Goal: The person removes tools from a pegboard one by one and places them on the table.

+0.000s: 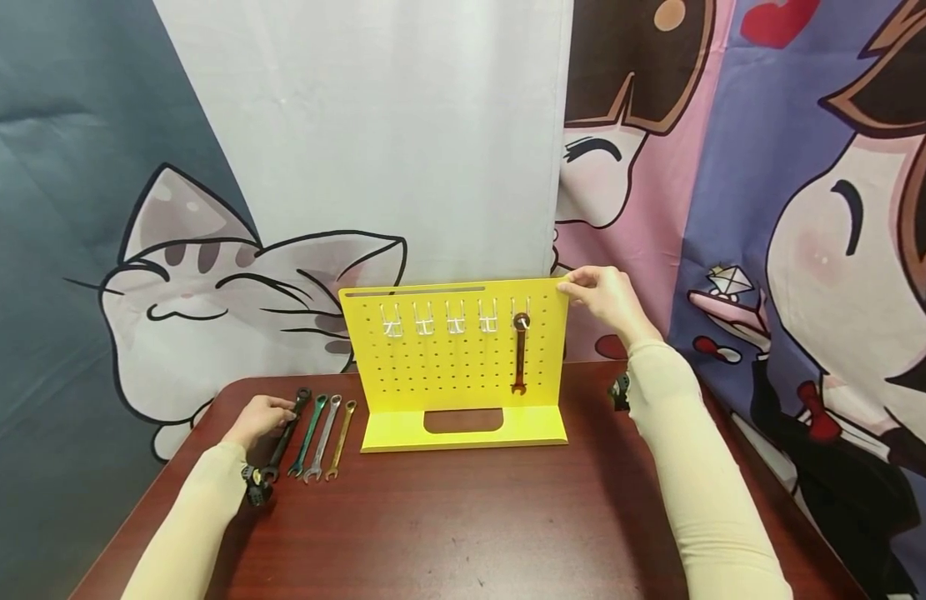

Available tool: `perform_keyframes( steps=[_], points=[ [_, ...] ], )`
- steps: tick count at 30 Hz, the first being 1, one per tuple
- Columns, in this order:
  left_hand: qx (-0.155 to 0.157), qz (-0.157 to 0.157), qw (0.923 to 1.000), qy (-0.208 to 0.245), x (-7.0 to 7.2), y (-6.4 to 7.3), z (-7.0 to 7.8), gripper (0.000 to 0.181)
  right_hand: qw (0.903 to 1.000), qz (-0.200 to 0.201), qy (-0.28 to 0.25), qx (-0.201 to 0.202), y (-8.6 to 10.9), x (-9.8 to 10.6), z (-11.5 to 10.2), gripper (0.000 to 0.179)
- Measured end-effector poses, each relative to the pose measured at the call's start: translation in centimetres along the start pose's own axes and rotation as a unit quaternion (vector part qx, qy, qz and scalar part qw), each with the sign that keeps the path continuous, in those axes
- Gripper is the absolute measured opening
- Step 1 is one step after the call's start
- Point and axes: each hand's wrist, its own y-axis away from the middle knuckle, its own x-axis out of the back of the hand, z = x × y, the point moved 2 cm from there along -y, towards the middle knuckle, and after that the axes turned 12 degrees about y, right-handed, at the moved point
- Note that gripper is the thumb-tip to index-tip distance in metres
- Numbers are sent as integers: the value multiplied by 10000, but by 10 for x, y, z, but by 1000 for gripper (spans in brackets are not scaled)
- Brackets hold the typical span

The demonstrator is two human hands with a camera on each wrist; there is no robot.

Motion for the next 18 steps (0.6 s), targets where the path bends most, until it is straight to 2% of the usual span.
perform_keyframes(
  steps=[9,13,18],
  points=[
    [404,-68,9972,621,0,-5,-5,39,10000,35,57,24,0,0,1,45],
    [442,-50,9971,616,-1,-3,-3,38,10000,30,91,26,0,-1,2,45],
    [320,13,9986,416,-3,-2,1,38,10000,9,-22,14,-1,-1,3,46]
  ],
)
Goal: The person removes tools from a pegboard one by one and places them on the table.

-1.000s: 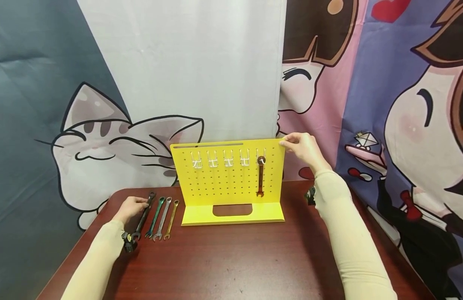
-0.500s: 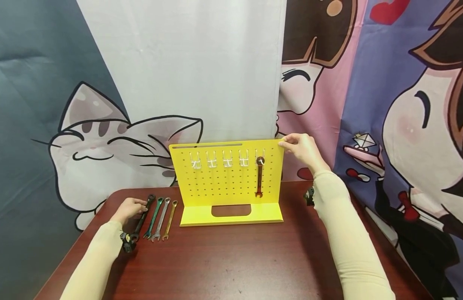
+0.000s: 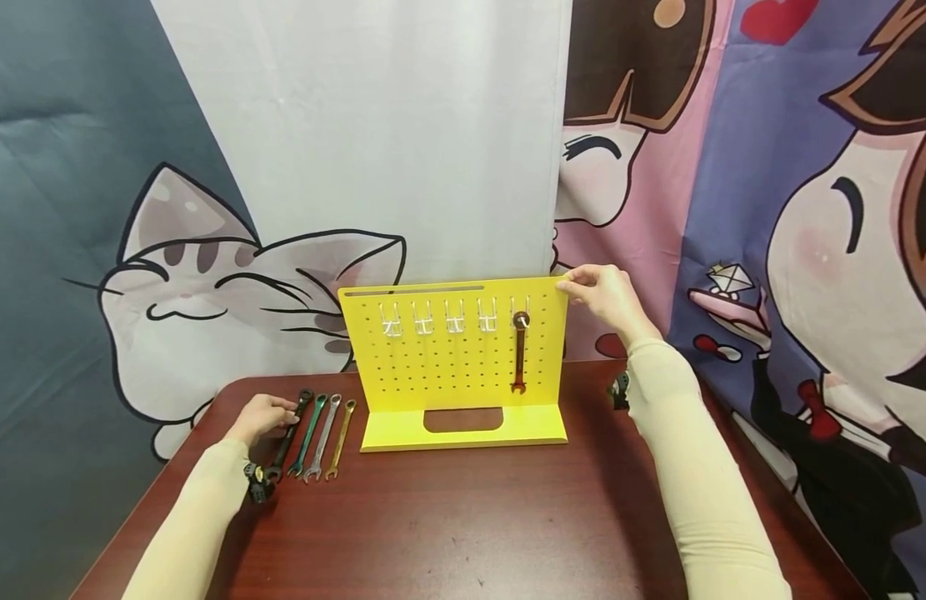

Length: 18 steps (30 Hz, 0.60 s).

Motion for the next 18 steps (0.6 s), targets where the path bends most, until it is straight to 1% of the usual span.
perform_keyframes(
  steps=[5,10,18],
  points=[
    [-102,100,9998,-165,-1,-2,1,36,10000,-6,31,-5,0,1,1,48],
    [-138,171,9993,-286,-4,-3,1,32,9999,47,104,54,-1,2,1,47],
    [-2,265,9993,-256,-5,1,1,30,9999,9,96,59,0,1,-1,45]
  ],
)
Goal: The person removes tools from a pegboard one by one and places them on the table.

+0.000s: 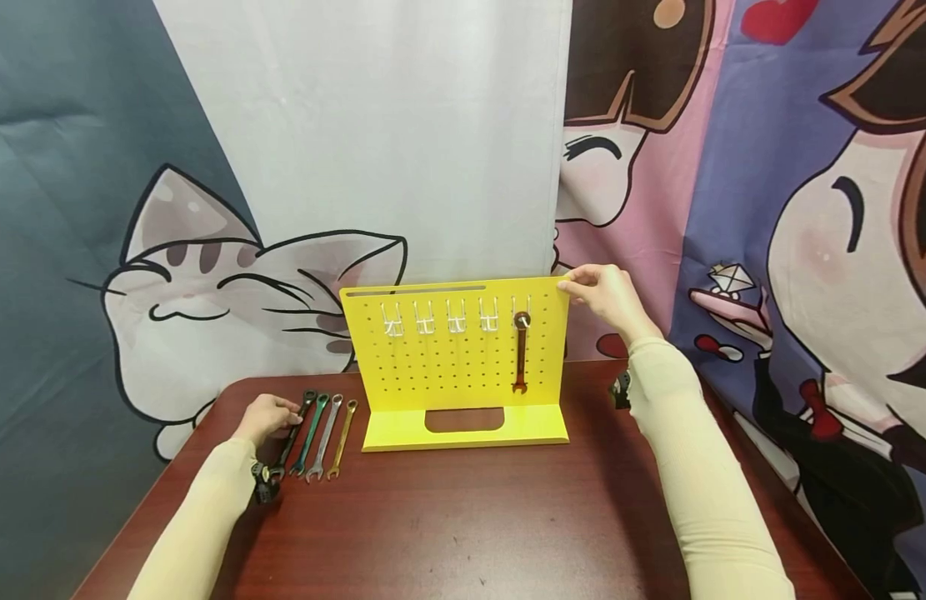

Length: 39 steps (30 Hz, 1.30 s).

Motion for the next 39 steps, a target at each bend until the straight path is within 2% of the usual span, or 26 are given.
perform_keyframes(
  steps=[12,23,39],
  points=[
    [55,166,9996,-232,-4,6,12,27,10000,75,30,50,0,0,-2,42],
    [86,114,9997,-197,-4,1,7,29,9999,28,82,51,-1,0,0,42],
    [-14,26,10000,44,-2,7,6,30,9999,55,47,74,0,-1,1,40]
  ],
)
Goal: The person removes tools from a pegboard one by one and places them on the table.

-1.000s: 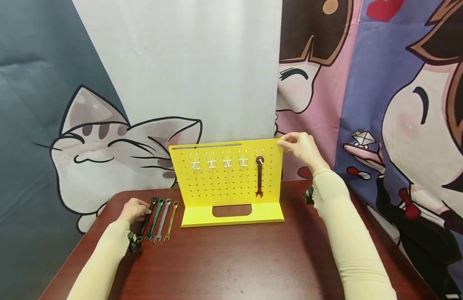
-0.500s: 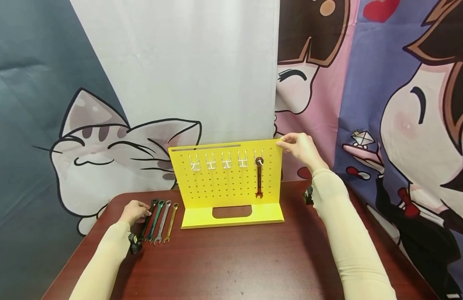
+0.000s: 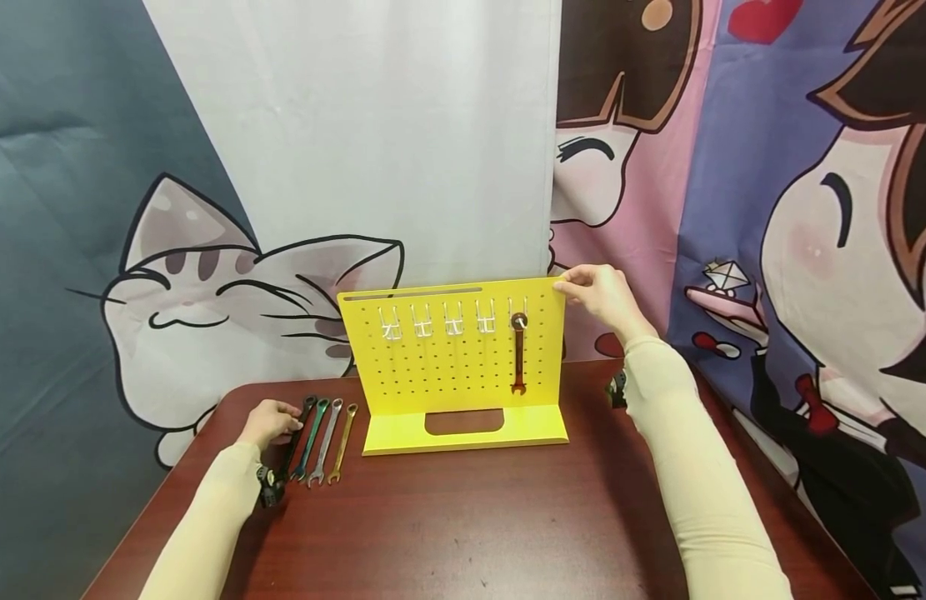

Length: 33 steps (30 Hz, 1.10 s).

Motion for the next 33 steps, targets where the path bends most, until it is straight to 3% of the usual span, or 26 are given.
perform_keyframes(
  steps=[9,15,18,21,23,27,33],
  points=[
    [36,18,10000,-88,0,-1,-3,32,10000,2,31,11,0,0,-1,41],
    [-384,-161,9979,-496,5,1,-4,33,10000,-20,28,28,1,-1,0,41],
    [-559,-349,9968,-454,10,1,-5,35,10000,-68,-1,18,1,-2,0,41],
    [-742,-578,9954,-195,12,2,1,39,10000,-70,-32,22,2,-1,0,42],
    [-786,-755,9938,225,13,2,7,42,10000,-44,-47,34,2,-1,-1,42],
    [-906,-1137,9846,974,10,3,24,46,10000,47,-19,56,2,2,-1,42],
    [-908,-1549,9729,1457,-10,5,45,53,10000,-1,-57,24,3,2,-1,41]
  ],
)
